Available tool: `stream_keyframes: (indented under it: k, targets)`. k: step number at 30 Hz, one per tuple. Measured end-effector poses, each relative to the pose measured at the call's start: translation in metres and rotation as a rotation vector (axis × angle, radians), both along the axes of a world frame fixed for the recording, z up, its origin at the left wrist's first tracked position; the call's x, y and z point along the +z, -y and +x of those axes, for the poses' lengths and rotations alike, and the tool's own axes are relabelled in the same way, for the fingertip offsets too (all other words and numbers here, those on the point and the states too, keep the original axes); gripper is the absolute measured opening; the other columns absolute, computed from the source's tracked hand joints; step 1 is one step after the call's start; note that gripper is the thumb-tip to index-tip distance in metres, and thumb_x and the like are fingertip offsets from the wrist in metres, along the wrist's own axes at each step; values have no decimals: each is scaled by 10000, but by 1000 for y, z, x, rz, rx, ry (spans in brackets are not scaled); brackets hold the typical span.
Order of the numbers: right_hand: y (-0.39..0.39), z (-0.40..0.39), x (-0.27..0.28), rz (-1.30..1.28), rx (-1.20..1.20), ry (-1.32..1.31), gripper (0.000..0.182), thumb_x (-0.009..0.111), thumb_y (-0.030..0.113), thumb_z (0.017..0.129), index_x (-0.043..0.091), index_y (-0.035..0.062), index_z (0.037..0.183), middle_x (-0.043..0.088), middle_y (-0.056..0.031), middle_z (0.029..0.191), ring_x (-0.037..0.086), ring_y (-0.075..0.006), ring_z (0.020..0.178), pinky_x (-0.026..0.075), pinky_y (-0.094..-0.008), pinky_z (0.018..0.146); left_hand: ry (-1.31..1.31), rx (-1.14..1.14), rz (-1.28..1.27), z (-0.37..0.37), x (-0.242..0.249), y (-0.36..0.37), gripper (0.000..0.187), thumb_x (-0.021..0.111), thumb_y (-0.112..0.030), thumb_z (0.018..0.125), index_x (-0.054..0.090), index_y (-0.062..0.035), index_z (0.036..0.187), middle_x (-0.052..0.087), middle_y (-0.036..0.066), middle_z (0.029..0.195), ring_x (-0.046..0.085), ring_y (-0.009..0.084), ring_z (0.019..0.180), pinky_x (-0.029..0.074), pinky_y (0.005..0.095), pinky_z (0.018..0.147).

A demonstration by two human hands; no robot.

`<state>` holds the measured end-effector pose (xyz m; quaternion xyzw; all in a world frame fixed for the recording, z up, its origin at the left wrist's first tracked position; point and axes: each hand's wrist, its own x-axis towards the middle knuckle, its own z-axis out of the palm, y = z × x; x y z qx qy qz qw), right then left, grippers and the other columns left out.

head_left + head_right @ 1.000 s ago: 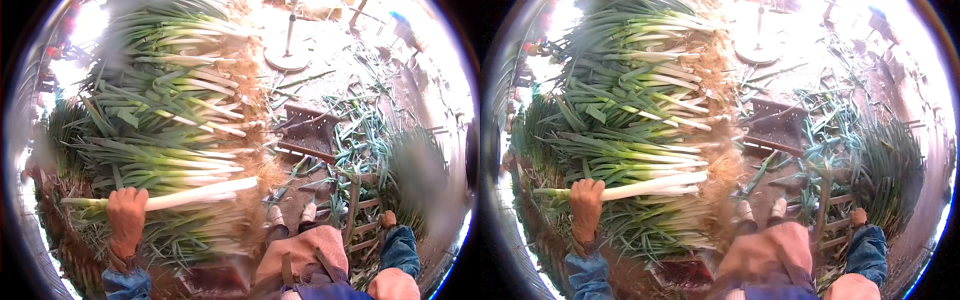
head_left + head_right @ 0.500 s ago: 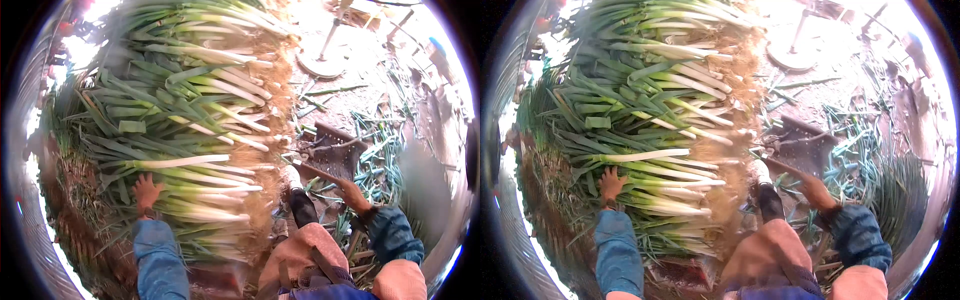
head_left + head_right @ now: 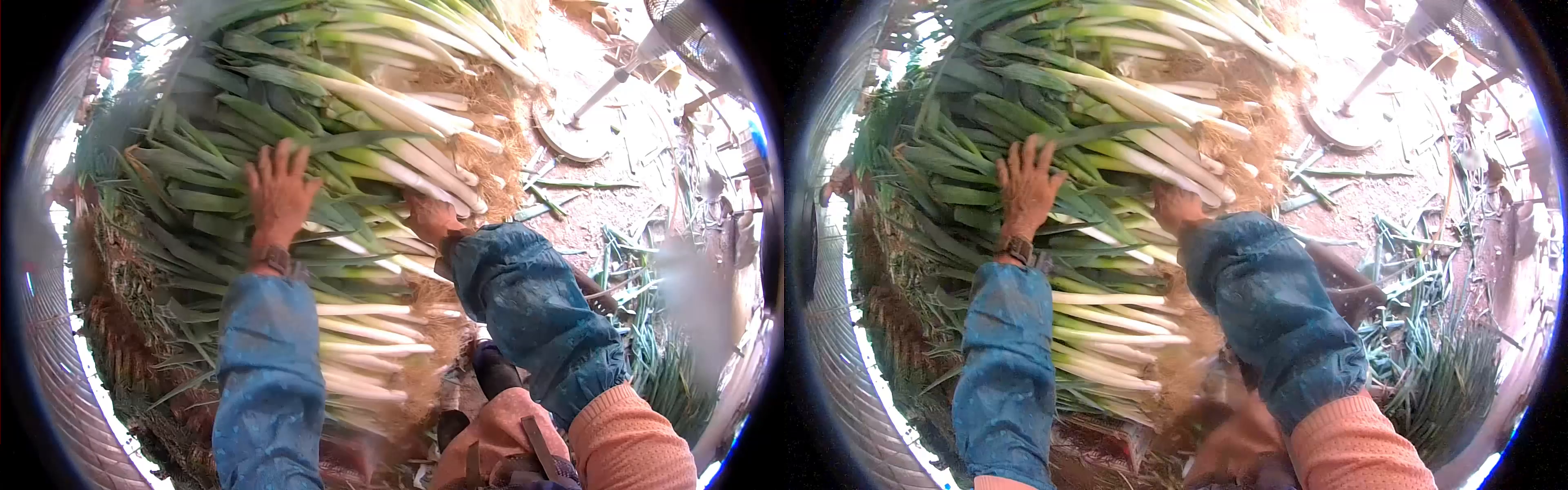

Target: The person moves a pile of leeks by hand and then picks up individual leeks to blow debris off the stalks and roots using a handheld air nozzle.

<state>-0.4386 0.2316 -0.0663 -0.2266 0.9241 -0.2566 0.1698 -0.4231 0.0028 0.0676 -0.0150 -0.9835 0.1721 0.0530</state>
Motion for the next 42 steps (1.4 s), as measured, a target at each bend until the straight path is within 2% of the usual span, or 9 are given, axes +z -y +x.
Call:
stream_keyframes:
  k: [8,11,15,18,25,29,35,37,42]
  targets:
    - [-111,50,19,75,356,39,136,496,177,859,567,85,931,549,-136,761,585,-271,740,456,-406,606,76,198,-117,59,-55,62,691,561,-483,821,331,-71,1325,293,177,1379,237,366,1294,181,528,1061]
    - [-288,83,-59,277,211,-76,73,539,155,808,596,114,827,536,-66,698,568,-203,647,436,-324,538,111,200,-128,64,-58,72,681,565,-485,817,362,-62,1311,265,182,1397,224,357,1304,176,525,1065]
    - [-452,73,-5,501,34,-210,184,620,186,766,638,139,944,567,-65,681,579,-187,588,459,-348,512,49,213,-167,60,-62,62,577,579,-427,819,458,-41,1230,281,180,1383,271,358,1277,197,525,1057]
    - [-394,67,33,403,67,3,163,605,167,769,631,134,927,570,-81,728,581,-191,622,464,-351,513,151,361,-71,47,-39,42,503,605,-346,805,484,-45,1190,311,180,1349,341,354,1223,231,520,1042]
    - [-121,33,31,-119,182,93,328,551,79,778,484,-21,1083,516,-202,996,535,-312,920,469,-391,723,-111,-235,40,-23,-1,-44,398,618,-294,799,519,-92,1128,411,104,1286,370,345,1198,293,525,985]
    - [-21,-6,-14,124,257,-16,240,500,82,800,499,-52,998,561,-185,823,585,-341,734,485,-429,612,72,-25,-108,-32,-21,-13,423,578,-342,842,483,-100,1176,410,87,1285,329,337,1228,254,541,1010]
    - [-28,-9,-52,-159,18,-656,155,505,128,844,539,-11,903,590,-210,765,591,-334,641,474,-413,527,-17,102,-184,36,-19,44,468,573,-429,817,498,-81,1121,484,109,1170,370,369,1193,267,549,991]
    - [-40,-12,-34,-30,134,34,181,520,175,862,563,20,945,582,-184,693,586,-331,627,448,-437,535,-17,153,-158,62,-31,58,462,572,-431,816,496,-81,1108,486,119,1148,374,374,1187,270,548,989]
    - [-115,17,64,-270,379,74,76,517,98,843,556,37,821,553,-154,631,590,-271,609,468,-376,540,-43,242,-116,64,-52,68,443,567,-425,824,486,-73,1080,476,132,1123,369,379,1187,258,543,1000]
